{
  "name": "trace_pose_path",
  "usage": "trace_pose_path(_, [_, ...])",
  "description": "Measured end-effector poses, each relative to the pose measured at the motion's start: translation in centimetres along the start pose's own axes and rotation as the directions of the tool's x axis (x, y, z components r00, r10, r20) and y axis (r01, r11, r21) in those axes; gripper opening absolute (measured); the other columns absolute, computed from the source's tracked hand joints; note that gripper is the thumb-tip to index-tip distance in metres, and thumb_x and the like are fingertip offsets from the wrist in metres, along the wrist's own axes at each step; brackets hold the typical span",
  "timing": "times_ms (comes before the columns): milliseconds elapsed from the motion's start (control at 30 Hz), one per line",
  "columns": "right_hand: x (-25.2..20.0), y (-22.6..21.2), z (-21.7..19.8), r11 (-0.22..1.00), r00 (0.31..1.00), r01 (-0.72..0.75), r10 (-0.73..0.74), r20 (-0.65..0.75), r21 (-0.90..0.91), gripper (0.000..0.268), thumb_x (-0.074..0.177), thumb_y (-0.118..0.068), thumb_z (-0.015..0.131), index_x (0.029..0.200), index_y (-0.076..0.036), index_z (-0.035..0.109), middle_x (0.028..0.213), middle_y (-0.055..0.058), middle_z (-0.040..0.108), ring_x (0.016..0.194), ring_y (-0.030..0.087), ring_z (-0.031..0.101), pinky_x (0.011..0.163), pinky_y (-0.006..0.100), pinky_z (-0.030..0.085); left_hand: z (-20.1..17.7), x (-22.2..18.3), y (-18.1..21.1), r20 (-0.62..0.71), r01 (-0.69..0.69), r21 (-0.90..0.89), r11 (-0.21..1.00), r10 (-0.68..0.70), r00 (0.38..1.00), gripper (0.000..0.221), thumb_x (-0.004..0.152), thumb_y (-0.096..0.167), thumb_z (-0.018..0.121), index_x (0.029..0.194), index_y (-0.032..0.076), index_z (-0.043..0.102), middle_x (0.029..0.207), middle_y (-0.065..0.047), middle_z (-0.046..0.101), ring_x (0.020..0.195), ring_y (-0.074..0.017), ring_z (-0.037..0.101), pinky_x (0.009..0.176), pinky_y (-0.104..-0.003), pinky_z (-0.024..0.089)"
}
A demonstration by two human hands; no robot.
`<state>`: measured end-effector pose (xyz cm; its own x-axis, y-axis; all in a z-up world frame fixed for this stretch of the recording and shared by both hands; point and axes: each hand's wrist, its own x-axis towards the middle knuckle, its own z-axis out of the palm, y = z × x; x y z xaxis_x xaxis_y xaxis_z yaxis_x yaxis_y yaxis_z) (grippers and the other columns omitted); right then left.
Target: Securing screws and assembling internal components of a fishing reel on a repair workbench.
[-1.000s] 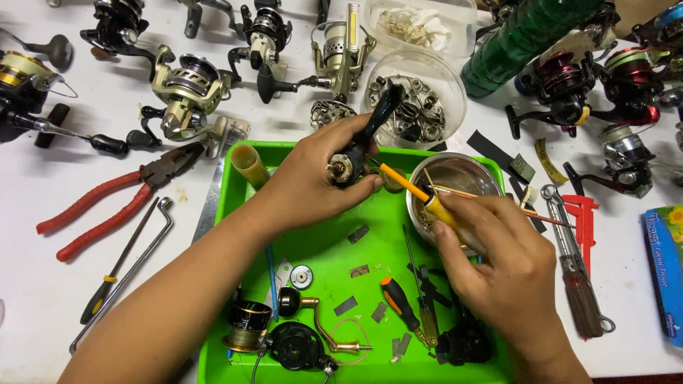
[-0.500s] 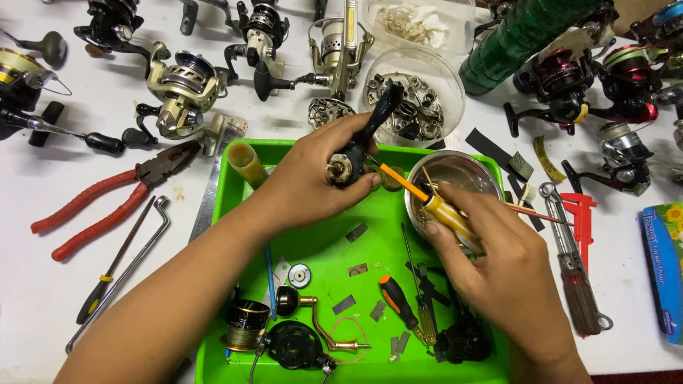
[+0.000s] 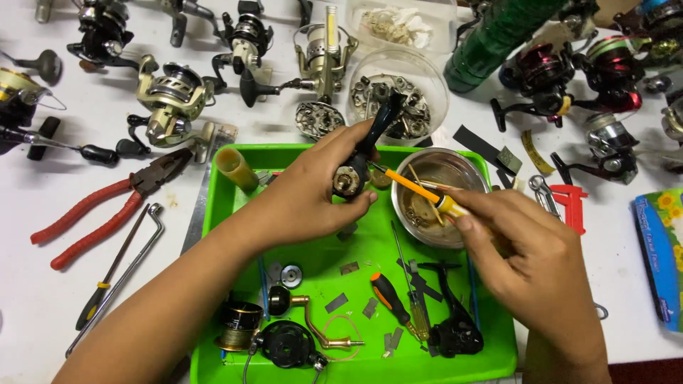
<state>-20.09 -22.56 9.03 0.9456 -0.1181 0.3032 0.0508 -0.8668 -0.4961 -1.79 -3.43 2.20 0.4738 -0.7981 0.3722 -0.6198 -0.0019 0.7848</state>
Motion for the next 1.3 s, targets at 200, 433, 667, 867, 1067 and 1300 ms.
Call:
trace_pose_path(200, [-1.8, 2.0, -1.3, 0.998, 0.997, -0.057, 0.056, -0.061, -0.001, 0.037, 0.088, -0.013, 0.076, 0.122, -0.001, 0.071, 0.116, 0.012, 0.075, 0.102, 0.021, 0.07, 0.092, 0.031, 0.05, 1.1, 1.4, 1.0, 0.121, -0.094, 0.043, 0.995, 0.088, 0.989, 0.073, 0.092, 0.013, 0.068, 0.152, -0.006, 0.03, 0.154, -0.027, 0.044, 0.146, -0.0379, 0.044, 0.123, -0.042, 0.032])
trace_pose_path(433, [-4.2, 3.6, -1.3, 0.991, 0.978, -0.088, 0.104, -0.179, 0.099, 0.026, 0.091, -0.003, 0.073, 0.116, 0.002, 0.073, 0.109, 0.016, 0.072, 0.099, 0.023, 0.071, 0.092, 0.031, 0.054, 3.0, 3.2, 1.5, 0.241, -0.055, 0.09, 0.994, 0.032, 0.97, 0.078, 0.091, 0.018, 0.071, 0.153, -0.004, 0.03, 0.157, -0.027, 0.042, 0.147, -0.0381, 0.041, 0.123, -0.043, 0.029])
trace_pose_path(667, [-4.5, 5.1, -1.4, 0.993, 0.991, -0.071, 0.081, -0.108, 0.096, 0.025, 0.093, -0.009, 0.068, 0.116, 0.0, 0.073, 0.112, 0.015, 0.077, 0.097, 0.023, 0.075, 0.087, 0.033, 0.057, 4.2, 3.1, 0.4, 0.245, 0.019, 0.084, 0.996, -0.039, 0.969, 0.075, 0.09, 0.019, 0.072, 0.152, -0.003, 0.035, 0.158, -0.025, 0.043, 0.148, -0.0349, 0.04, 0.124, -0.042, 0.027])
trace_pose_path(867, [-4.9, 6.3, -1.3, 0.998, 0.997, -0.066, 0.066, -0.038, 0.002, 0.043, 0.088, -0.018, 0.075, 0.126, 0.0, 0.068, 0.118, 0.014, 0.075, 0.101, 0.024, 0.073, 0.092, 0.036, 0.055, 4.4, 3.0, 0.5, 0.268, 0.006, 0.001, 1.0, -0.006, 0.963, 0.072, 0.088, 0.013, 0.07, 0.15, -0.002, 0.037, 0.155, -0.021, 0.048, 0.144, -0.0309, 0.046, 0.122, -0.039, 0.031])
trace_pose_path(1067, [-4.3, 5.8, -1.3, 0.999, 0.995, -0.023, 0.028, -0.095, 0.048, 0.023, 0.09, -0.007, 0.074, 0.112, -0.001, 0.074, 0.104, 0.013, 0.071, 0.095, 0.023, 0.07, 0.085, 0.032, 0.055, 4.4, 3.1, 0.6, 0.273, 0.016, -0.015, 1.0, -0.011, 0.962, 0.07, 0.091, 0.015, 0.07, 0.149, -0.003, 0.037, 0.155, -0.022, 0.047, 0.144, -0.0318, 0.046, 0.122, -0.04, 0.031])
trace_pose_path(1300, [-4.3, 6.6, -1.0, 1.0, 0.999, -0.026, 0.025, -0.035, -0.012, 0.025, 0.094, -0.012, 0.067, 0.115, 0.0, 0.073, 0.109, 0.013, 0.077, 0.093, 0.024, 0.075, 0.086, 0.035, 0.056, 4.5, 3.0, 0.2, 0.257, 0.009, -0.014, 1.0, -0.005, 0.966, 0.072, 0.09, 0.016, 0.07, 0.151, -0.002, 0.036, 0.155, -0.022, 0.047, 0.144, -0.032, 0.046, 0.122, -0.04, 0.032])
